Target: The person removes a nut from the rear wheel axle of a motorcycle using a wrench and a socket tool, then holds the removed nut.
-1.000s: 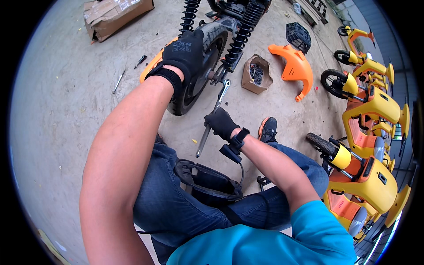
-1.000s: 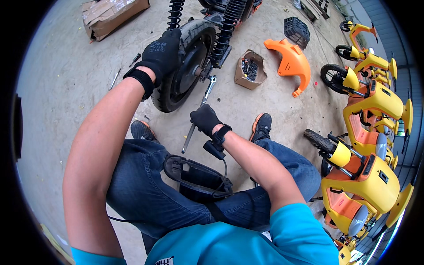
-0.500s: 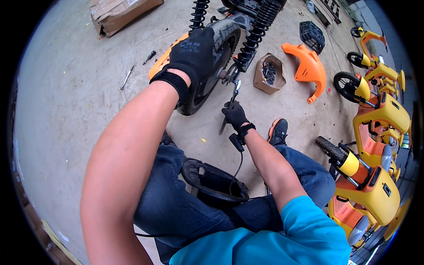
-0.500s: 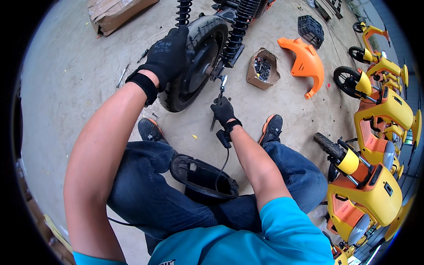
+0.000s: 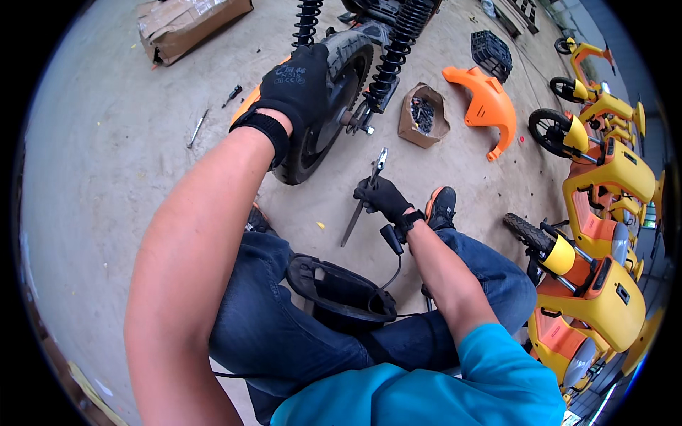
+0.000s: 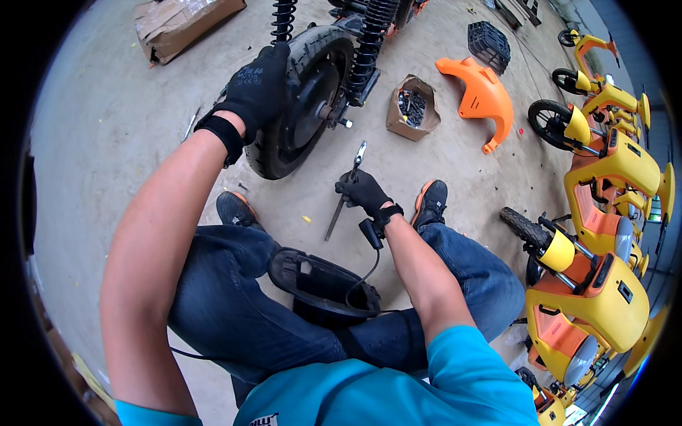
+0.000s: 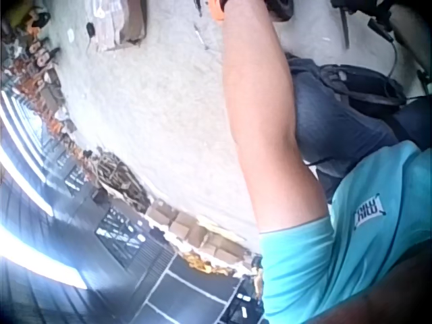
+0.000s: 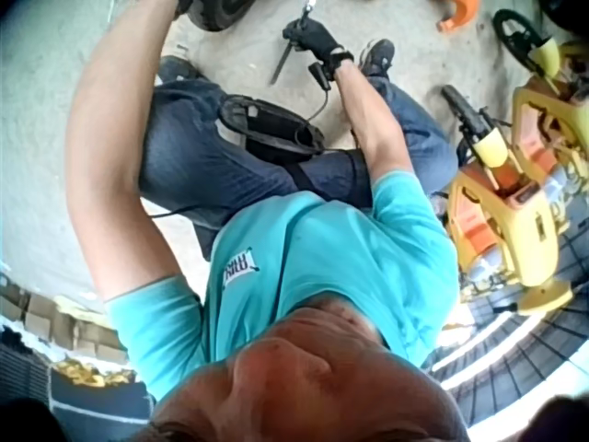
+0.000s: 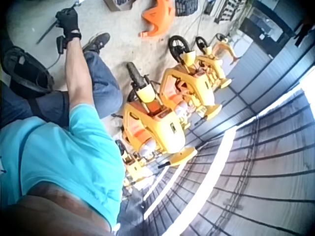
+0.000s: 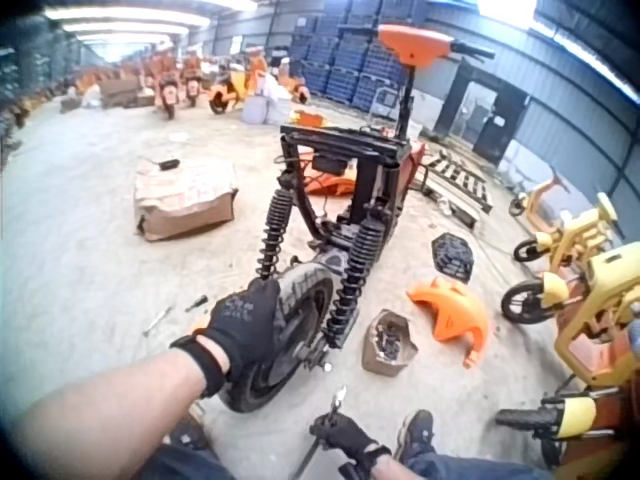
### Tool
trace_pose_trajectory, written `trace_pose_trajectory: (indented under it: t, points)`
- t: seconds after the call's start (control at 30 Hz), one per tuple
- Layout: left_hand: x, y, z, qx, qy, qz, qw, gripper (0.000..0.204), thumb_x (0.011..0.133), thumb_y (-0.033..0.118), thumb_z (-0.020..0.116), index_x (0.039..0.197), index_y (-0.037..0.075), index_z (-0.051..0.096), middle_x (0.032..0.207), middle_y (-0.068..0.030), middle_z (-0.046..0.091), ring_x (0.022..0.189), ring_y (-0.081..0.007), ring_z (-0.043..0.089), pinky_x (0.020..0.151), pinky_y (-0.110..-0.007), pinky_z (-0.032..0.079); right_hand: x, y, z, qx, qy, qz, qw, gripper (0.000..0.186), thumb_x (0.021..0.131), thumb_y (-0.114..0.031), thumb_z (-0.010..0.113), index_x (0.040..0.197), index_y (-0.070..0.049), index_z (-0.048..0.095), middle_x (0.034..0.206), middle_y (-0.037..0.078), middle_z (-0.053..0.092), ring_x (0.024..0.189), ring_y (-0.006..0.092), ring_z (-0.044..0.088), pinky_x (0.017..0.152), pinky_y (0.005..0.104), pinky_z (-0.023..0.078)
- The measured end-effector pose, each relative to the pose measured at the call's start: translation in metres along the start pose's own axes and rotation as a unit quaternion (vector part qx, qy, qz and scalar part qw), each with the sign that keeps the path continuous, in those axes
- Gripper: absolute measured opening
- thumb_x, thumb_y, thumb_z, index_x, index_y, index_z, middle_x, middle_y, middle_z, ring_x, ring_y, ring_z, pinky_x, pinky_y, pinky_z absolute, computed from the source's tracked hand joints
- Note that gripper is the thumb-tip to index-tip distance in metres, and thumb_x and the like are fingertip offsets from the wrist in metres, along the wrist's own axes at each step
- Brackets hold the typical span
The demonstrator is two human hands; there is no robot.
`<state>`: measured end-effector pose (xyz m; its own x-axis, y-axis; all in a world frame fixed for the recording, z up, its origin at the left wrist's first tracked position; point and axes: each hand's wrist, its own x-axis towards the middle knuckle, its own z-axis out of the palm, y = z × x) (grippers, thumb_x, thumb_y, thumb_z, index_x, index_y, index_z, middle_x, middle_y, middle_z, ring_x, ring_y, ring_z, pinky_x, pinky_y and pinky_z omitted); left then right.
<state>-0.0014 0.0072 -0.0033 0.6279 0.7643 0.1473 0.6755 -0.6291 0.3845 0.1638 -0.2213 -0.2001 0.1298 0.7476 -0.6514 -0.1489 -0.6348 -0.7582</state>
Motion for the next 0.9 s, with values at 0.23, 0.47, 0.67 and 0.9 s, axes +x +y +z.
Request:
trace_pose_trajectory:
  t: [0.23, 0.47, 0.67, 0.9]
  points:
    - [0.003, -0.003, -0.004, -0.002, -0.029, -0.005, 1.000, 0.050, 0.082, 0.017, 0.064, 0.127, 0.003, 0.045, 0.127, -0.0242, 0.054, 0.111, -0.0422, 0.058, 0.091, -0.048, 0.050, -0.044, -0.067, 0.006, 0.084, -0.076, -0.031, 0.993, 0.037, 0.098, -0.035, 0.056, 0.113, -0.001, 0.061, 0.087, 0.006, 0.068, 0.048, 0.0021, 0.041, 0.042, 0.0162, 0.033]
    - [0.002, -0.008, -0.001, 0.019, -0.024, 0.002, 1.000, 0.048, 0.083, 0.017, 0.062, 0.125, 0.004, 0.046, 0.126, -0.0244, 0.055, 0.109, -0.0422, 0.059, 0.090, -0.048, 0.050, -0.078, -0.117, 0.012, 0.200, -0.059, -0.020, 0.978, 0.053, 0.101, -0.048, 0.045, 0.117, -0.001, 0.062, 0.070, -0.005, 0.059, 0.047, 0.0025, 0.042, 0.042, 0.0192, 0.035]
    - [0.004, -0.002, -0.001, -0.008, -0.019, 0.005, 1.000, 0.047, 0.082, 0.019, 0.063, 0.123, 0.003, 0.047, 0.125, -0.0246, 0.055, 0.107, -0.0423, 0.060, 0.089, -0.048, 0.051, -0.035, -0.089, -0.034, 0.463, -0.305, 0.022, 0.832, 0.061, 0.102, -0.046, 0.041, 0.133, 0.005, 0.044, 0.068, 0.001, 0.057, 0.038, 0.0066, 0.039, 0.036, 0.0215, 0.033]
    - [0.004, -0.006, 0.001, 0.003, -0.017, 0.011, 1.000, 0.046, 0.082, 0.019, 0.064, 0.122, 0.003, 0.047, 0.125, -0.0237, 0.055, 0.108, -0.0418, 0.060, 0.089, -0.048, 0.051, -0.028, -0.094, -0.043, 0.470, -0.327, 0.051, 0.818, 0.064, 0.100, -0.048, 0.043, 0.133, 0.006, 0.046, 0.067, 0.000, 0.055, 0.036, 0.0066, 0.035, 0.035, 0.0213, 0.031]
